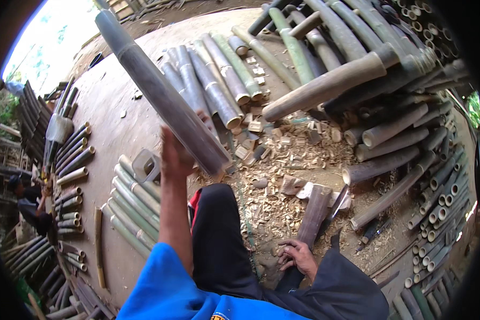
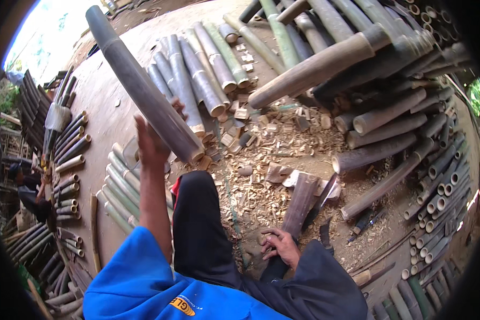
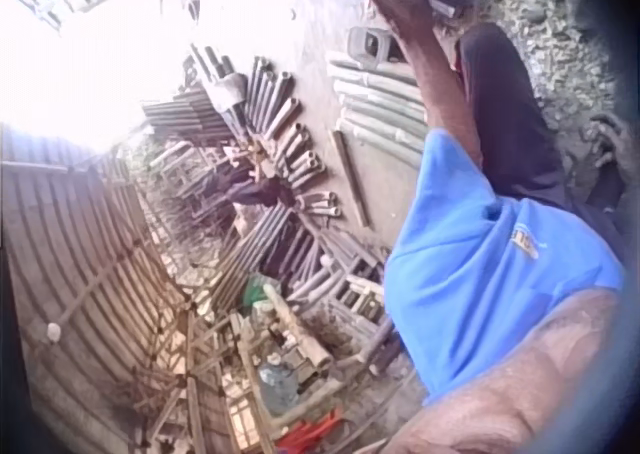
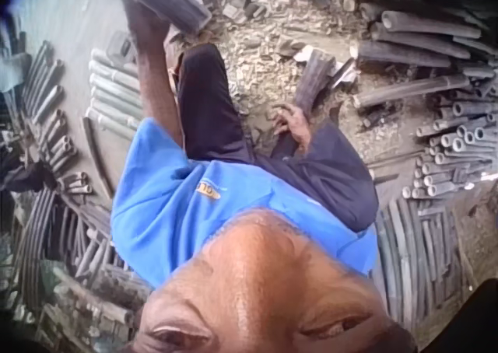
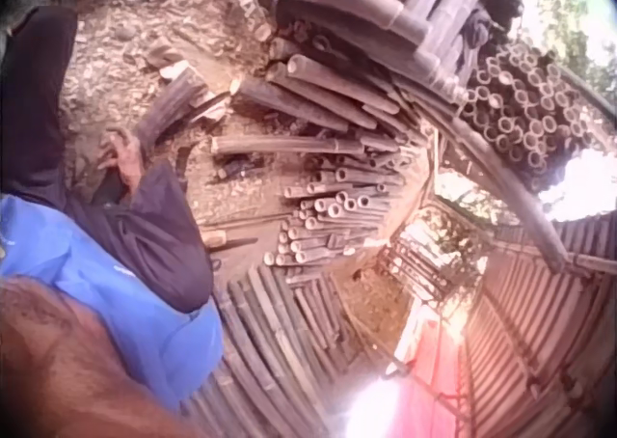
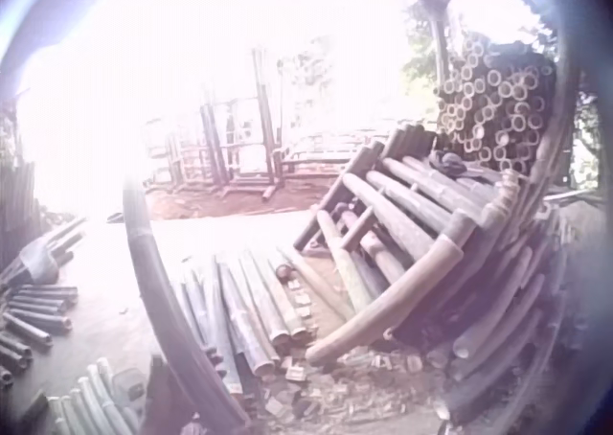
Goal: The person shapes bamboo segments by hand using a knife and a mallet, hollowing out ends and trimming edges while seated on the ground.
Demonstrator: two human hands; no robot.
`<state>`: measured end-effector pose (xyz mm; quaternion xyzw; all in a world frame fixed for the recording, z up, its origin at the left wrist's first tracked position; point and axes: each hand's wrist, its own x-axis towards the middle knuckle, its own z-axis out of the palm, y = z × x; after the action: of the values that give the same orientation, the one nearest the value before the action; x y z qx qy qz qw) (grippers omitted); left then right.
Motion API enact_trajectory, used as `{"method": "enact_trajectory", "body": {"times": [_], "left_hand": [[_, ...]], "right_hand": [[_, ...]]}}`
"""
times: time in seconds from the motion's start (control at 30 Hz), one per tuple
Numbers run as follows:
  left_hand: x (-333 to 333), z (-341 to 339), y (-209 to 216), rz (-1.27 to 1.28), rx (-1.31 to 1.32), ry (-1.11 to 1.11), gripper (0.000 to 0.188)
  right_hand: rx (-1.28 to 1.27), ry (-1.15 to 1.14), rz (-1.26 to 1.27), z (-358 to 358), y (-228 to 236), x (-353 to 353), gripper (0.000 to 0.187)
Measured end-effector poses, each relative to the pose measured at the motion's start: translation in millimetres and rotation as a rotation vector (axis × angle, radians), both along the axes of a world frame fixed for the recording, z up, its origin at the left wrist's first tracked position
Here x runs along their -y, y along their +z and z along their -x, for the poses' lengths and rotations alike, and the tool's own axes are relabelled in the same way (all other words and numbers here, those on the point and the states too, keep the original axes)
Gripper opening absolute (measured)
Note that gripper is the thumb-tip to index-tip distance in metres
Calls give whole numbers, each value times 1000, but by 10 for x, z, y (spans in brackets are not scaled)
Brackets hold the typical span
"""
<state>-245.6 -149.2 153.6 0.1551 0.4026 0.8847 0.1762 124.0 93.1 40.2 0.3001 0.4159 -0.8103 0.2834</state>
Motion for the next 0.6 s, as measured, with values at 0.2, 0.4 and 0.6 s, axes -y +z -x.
{"method": "enact_trajectory", "body": {"times": [0.2,0.4,0.6], "left_hand": [[-980,73,63,128,138,-120,48],[-1192,-648,-448,551,340,-118,36],[-1546,-957,-439,481,374,-330,47]], "right_hand": [[-12,-73,83,-66,-79,-150,47],[-125,-386,348,-133,-162,-47,69],[-361,-258,71,81,122,-141,93]]}}
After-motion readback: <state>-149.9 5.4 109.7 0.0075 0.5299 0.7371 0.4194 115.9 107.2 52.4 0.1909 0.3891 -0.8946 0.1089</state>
